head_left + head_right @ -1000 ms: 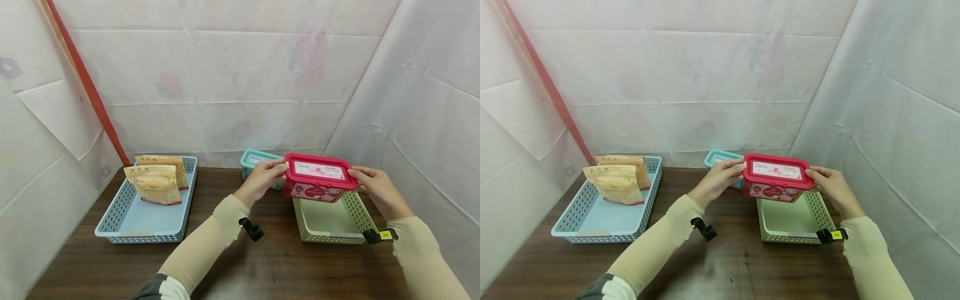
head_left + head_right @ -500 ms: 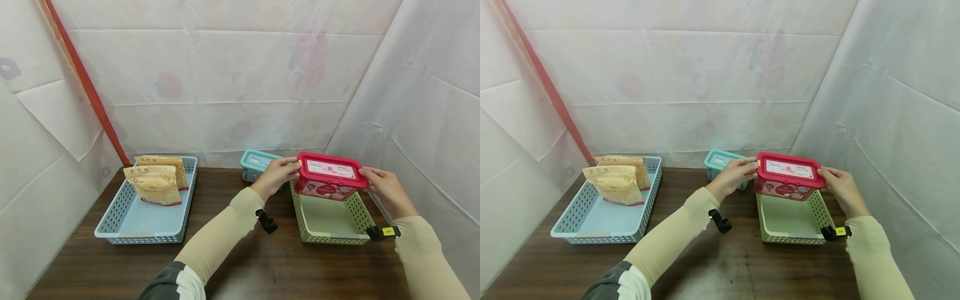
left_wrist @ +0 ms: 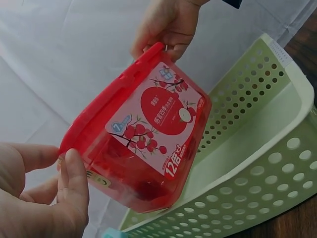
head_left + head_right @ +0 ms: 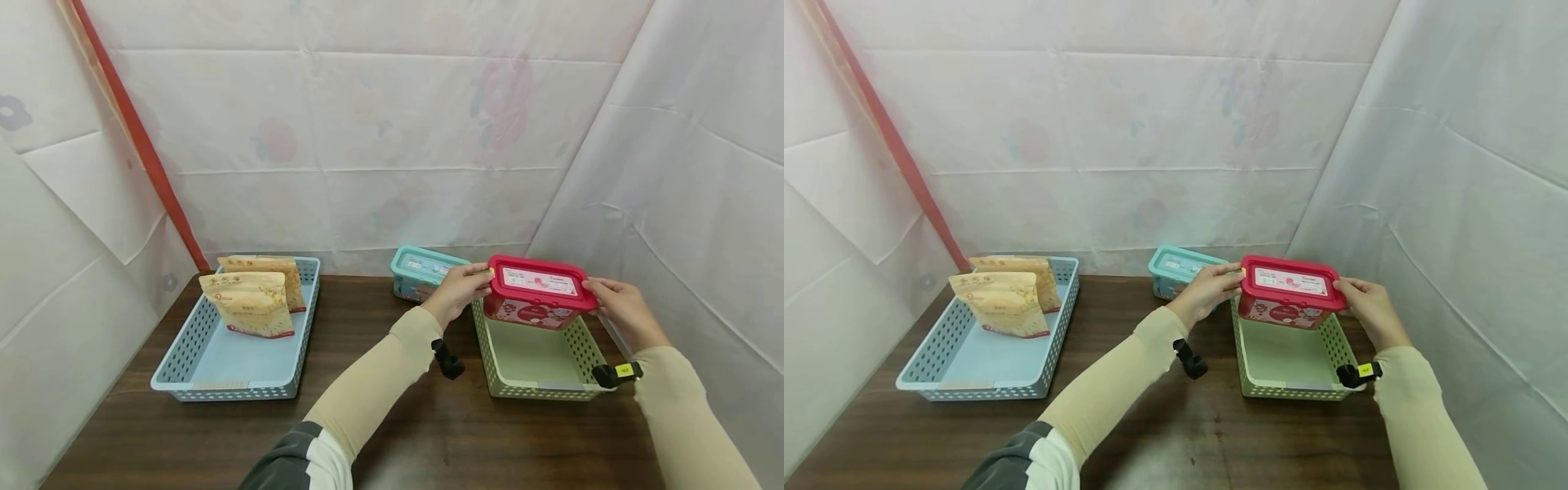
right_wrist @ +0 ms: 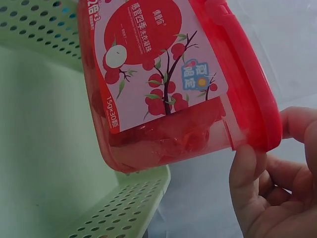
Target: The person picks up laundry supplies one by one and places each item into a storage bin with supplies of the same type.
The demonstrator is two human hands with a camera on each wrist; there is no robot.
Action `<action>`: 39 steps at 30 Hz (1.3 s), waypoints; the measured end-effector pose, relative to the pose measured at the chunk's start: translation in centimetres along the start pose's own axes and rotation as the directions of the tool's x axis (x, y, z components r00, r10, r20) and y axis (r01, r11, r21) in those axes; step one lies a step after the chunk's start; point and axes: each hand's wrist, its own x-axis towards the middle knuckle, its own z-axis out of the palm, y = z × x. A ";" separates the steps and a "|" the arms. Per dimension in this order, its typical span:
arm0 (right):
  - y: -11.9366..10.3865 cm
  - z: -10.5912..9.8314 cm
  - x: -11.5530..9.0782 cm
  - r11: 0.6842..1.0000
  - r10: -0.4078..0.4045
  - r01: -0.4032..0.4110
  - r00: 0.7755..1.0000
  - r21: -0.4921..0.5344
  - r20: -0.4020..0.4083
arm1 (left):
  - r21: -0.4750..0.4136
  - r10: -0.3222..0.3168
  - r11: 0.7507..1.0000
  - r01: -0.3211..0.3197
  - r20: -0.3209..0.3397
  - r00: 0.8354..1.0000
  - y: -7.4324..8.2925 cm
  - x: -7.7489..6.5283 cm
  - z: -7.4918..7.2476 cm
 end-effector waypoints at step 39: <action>3.3 1.3 3.9 0.969 0.118 -0.117 0.993 -0.219 -0.005 | 0.149 -0.045 0.986 0.069 -0.159 0.986 -3.6 2.0 1.4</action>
